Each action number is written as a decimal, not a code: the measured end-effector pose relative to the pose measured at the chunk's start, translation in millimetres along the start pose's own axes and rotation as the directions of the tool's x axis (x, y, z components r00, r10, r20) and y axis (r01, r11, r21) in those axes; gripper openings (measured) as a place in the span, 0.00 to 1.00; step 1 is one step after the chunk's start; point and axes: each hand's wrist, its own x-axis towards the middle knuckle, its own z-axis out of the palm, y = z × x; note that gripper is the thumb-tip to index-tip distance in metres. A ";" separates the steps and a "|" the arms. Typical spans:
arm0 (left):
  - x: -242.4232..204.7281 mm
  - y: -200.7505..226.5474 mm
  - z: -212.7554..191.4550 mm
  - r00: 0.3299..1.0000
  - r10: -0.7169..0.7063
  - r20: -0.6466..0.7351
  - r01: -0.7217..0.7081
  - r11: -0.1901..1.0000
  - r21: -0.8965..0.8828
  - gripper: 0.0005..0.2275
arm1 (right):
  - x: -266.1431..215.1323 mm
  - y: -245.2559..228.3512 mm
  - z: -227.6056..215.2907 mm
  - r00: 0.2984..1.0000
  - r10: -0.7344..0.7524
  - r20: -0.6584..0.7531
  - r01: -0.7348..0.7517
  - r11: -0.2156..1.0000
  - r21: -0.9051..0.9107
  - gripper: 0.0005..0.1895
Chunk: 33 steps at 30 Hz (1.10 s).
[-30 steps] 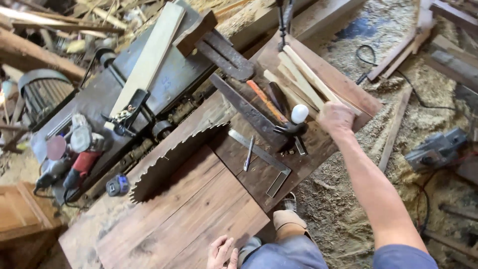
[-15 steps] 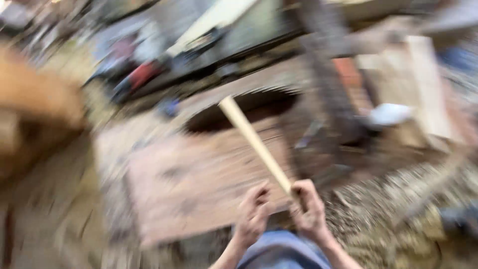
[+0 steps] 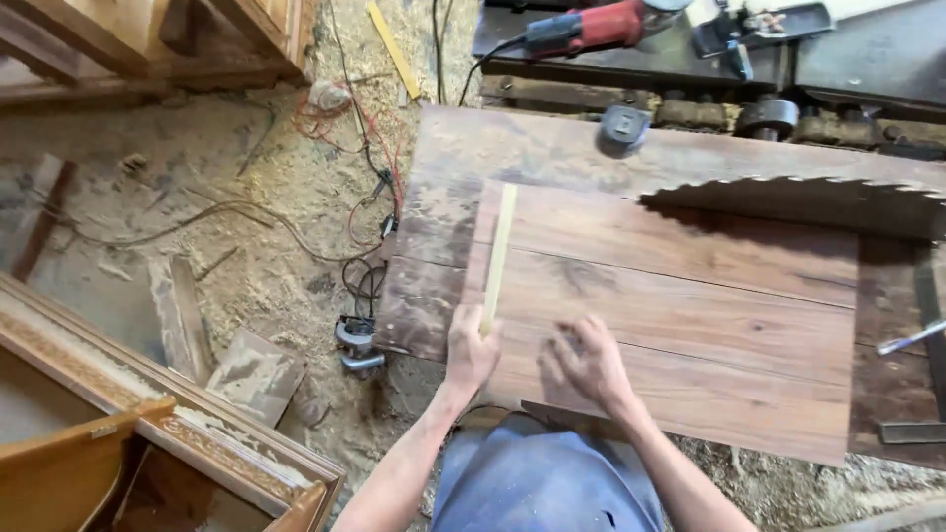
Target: Measuring and marking a wooden board with a ruler and pen, then attaching a thin wooden strip using a pneumatic nailer.
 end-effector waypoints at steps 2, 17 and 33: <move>10.3 -12.6 1.0 0.998 -0.041 0.043 0.040 0.999 0.020 0.09 | 29.2 -2.0 15.7 1.000 0.013 -0.006 -0.013 0.998 -0.054 0.13; 38.8 10.1 8.1 0.977 0.207 -0.051 -0.180 0.928 0.325 0.27 | 199.6 25.0 58.5 0.999 0.007 0.043 0.009 0.930 -0.367 0.13; 53.7 25.3 3.5 0.905 0.374 -0.204 -0.281 0.883 0.376 0.17 | 245.4 -2.8 53.7 0.989 -0.097 0.108 0.130 0.924 -0.361 0.19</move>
